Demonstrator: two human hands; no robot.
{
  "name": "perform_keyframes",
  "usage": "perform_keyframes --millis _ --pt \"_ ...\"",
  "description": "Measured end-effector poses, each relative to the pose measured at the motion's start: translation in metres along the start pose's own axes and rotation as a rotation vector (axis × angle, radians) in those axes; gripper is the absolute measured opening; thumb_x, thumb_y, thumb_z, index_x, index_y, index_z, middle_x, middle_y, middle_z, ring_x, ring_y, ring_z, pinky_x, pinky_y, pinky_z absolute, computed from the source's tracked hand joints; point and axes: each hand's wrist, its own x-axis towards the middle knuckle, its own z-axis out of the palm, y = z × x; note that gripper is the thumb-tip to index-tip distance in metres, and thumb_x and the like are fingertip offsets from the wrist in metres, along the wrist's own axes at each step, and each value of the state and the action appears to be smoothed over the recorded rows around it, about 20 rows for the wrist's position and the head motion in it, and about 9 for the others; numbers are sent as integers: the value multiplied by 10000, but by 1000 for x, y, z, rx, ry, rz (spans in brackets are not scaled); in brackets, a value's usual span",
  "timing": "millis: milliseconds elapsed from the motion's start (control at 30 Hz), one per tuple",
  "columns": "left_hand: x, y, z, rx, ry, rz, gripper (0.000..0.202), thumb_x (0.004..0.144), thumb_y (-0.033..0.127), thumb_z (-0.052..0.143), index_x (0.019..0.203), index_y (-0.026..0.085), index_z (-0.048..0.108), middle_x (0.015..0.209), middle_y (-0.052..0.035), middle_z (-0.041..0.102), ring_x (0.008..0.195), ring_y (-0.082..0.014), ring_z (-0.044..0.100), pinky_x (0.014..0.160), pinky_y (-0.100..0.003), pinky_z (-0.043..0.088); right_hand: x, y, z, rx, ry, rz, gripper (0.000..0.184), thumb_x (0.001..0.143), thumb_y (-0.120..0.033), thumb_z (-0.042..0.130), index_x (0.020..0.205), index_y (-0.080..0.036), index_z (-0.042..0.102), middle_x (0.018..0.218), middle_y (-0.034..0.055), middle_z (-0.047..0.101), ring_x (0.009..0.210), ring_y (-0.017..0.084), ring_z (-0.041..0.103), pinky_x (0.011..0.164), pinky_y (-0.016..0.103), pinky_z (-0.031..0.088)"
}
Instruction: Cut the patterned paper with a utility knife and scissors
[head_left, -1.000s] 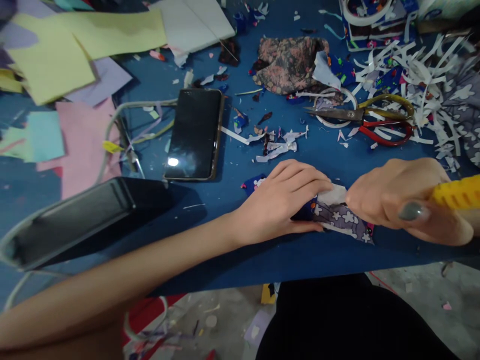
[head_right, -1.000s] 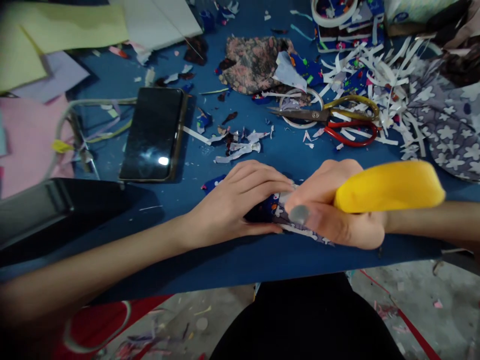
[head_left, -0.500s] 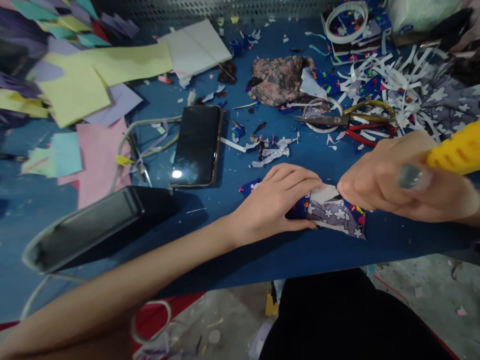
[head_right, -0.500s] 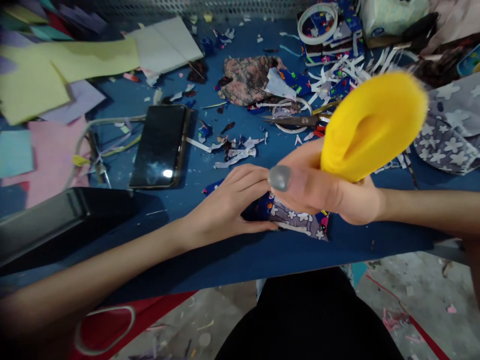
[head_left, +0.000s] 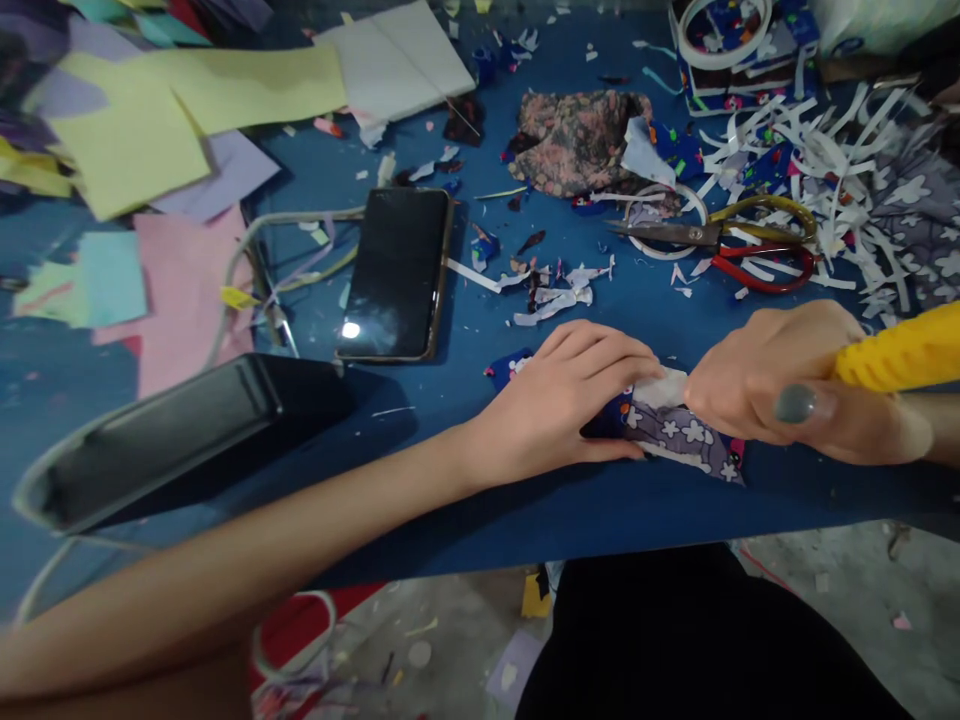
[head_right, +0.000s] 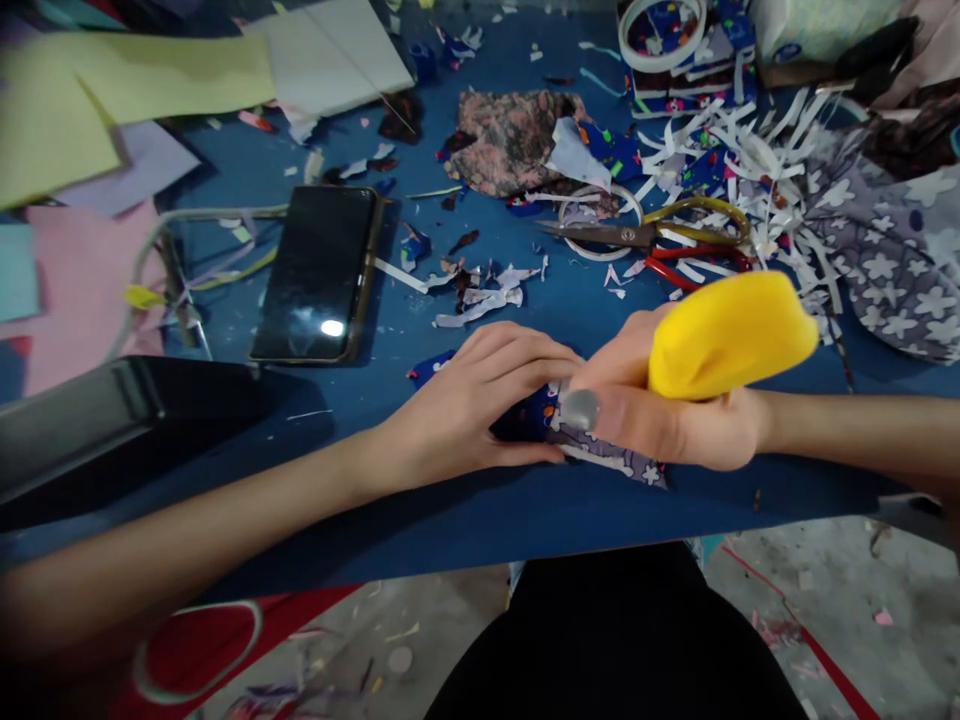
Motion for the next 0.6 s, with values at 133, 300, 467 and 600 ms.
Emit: perform_keyframes --millis 133,300,467,600 --pt "0 1 0 3 -2 1 549 844 454 803 1226 140 565 1253 -122 661 1210 -287 570 1036 -400 420 2 -3 9 165 128 54 547 1076 -510 371 623 -206 326 557 -68 284 483 70 297 514 253 305" --pt "2 2 -2 -3 -25 -20 552 836 440 817 1240 158 568 1274 -116 661 1220 -290 574 1044 -405 422 8 -8 24 293 323 24 613 1056 -414 498 564 -156 239 539 -78 238 473 43 245 511 262 246" --pt "2 2 -2 1 -27 -28 542 865 479 777 1250 158 573 1273 -122 659 1219 -297 573 1048 -419 419 8 -4 23 357 385 56 618 1035 -379 540 570 -159 198 533 -69 180 465 50 244 510 271 225" --pt "1 1 -2 0 -19 -12 530 877 479 765 1245 150 571 1251 -127 661 1201 -289 574 1035 -411 423 9 -3 19 292 246 33 546 1073 -394 436 606 -194 234 545 -73 203 473 64 274 517 261 263"
